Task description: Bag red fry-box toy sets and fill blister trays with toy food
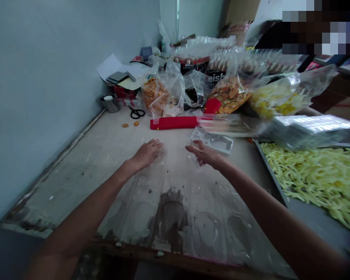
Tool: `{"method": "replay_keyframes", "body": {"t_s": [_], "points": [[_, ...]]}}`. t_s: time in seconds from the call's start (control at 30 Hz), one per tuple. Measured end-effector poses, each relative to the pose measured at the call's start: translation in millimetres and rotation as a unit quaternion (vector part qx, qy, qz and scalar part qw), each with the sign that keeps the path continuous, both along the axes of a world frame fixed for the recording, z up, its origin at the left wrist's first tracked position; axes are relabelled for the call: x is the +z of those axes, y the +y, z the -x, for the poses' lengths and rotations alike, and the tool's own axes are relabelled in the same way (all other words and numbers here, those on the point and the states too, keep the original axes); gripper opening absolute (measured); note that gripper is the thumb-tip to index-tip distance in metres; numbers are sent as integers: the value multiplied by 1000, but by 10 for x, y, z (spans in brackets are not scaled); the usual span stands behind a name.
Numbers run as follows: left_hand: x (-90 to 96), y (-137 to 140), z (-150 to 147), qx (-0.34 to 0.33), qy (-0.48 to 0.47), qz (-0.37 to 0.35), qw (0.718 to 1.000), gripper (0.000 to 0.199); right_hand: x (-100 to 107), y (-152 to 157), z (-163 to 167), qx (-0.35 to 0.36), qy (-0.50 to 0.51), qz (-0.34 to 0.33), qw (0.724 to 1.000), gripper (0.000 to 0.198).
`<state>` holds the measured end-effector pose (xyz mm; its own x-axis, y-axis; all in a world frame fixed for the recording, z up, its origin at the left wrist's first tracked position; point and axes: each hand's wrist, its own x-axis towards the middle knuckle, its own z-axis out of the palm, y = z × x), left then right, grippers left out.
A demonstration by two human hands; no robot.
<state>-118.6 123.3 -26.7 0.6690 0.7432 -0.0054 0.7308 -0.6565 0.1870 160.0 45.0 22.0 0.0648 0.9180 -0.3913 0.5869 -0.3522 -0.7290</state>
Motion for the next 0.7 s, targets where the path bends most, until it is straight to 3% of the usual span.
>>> {"method": "replay_keyframes", "body": {"t_s": [0.1,0.2,0.33,0.43,0.57,0.7], "points": [[58,33,158,0,-7,14,1000,54,-39,125,317,35,-165,-67,983,101],[81,22,236,0,-29,36,999,50,-168,255,602,28,-281,-114,953,96],[32,-16,279,6,-52,41,998,48,-349,296,756,2,-320,-149,936,84],[-7,1,305,5,-74,46,996,52,-351,184,794,-5,-325,-145,934,78],[1,85,334,-18,-98,51,994,52,-165,-4,731,32,-319,-125,939,71],[51,137,325,-22,-107,62,992,49,58,-36,175,34,-368,-140,918,62]]}}
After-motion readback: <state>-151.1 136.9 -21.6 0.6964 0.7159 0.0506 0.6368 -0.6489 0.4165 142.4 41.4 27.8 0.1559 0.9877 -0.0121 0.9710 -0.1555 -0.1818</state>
